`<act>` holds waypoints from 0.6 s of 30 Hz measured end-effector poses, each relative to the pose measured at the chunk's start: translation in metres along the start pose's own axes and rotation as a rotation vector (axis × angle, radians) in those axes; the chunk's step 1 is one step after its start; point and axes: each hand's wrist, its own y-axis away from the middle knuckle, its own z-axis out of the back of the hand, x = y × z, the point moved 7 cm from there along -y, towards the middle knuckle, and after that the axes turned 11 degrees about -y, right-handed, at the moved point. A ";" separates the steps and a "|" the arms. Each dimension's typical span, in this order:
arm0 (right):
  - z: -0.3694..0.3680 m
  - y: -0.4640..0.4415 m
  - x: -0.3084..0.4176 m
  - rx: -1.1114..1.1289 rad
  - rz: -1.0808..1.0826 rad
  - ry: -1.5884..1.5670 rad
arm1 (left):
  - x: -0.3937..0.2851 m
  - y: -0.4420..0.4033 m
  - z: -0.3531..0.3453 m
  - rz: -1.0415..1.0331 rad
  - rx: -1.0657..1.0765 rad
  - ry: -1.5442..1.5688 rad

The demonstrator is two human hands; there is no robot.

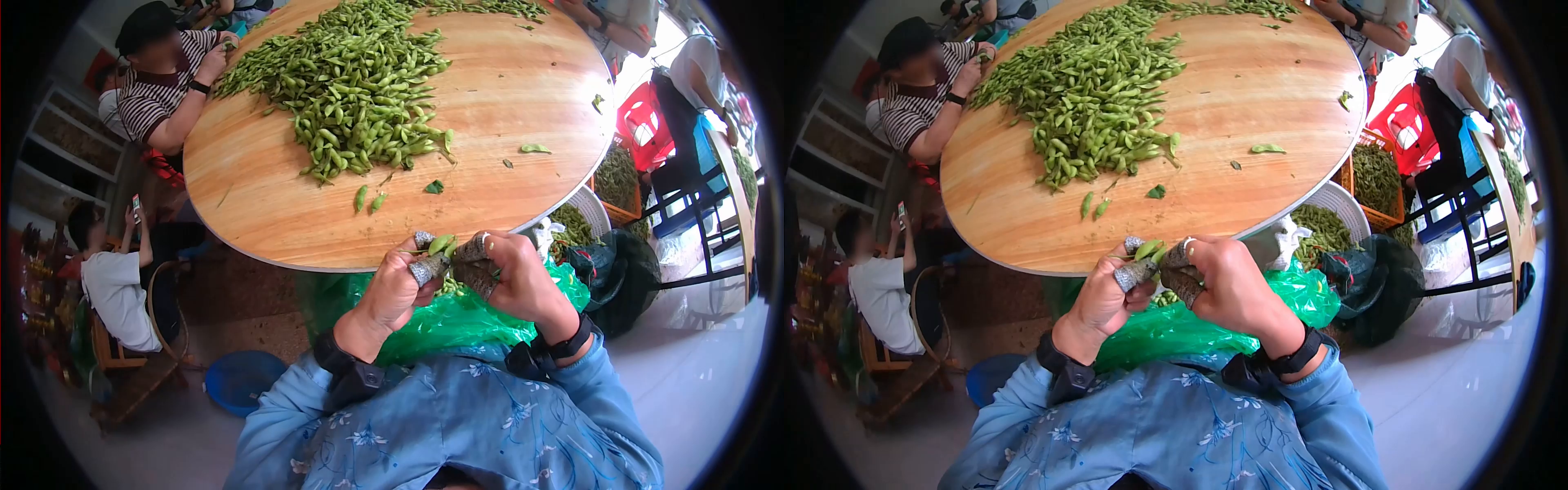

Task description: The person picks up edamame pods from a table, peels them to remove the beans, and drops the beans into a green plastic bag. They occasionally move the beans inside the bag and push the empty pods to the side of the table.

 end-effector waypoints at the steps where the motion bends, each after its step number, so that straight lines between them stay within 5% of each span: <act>1: 0.000 -0.001 0.000 0.001 0.003 -0.001 | 0.003 0.000 -0.004 0.054 0.073 0.074; 8: -0.007 0.004 0.001 0.022 0.033 0.067 | 0.016 -0.001 0.005 0.163 -0.139 -0.069; 11: 0.020 0.014 -0.012 -0.103 -0.005 -0.010 | 0.001 0.001 -0.004 -0.067 -0.046 -0.404; 14: 0.088 0.046 -0.036 -0.367 -0.162 -0.015 | -0.017 0.015 -0.032 -0.303 0.093 -1.277; 16: 0.135 0.072 -0.045 -0.479 -0.296 0.233 | -0.018 0.020 -0.032 -0.412 0.094 -1.321; 18: 0.162 0.090 -0.037 -0.538 -0.388 0.547 | -0.029 0.025 -0.032 -0.746 0.022 -1.408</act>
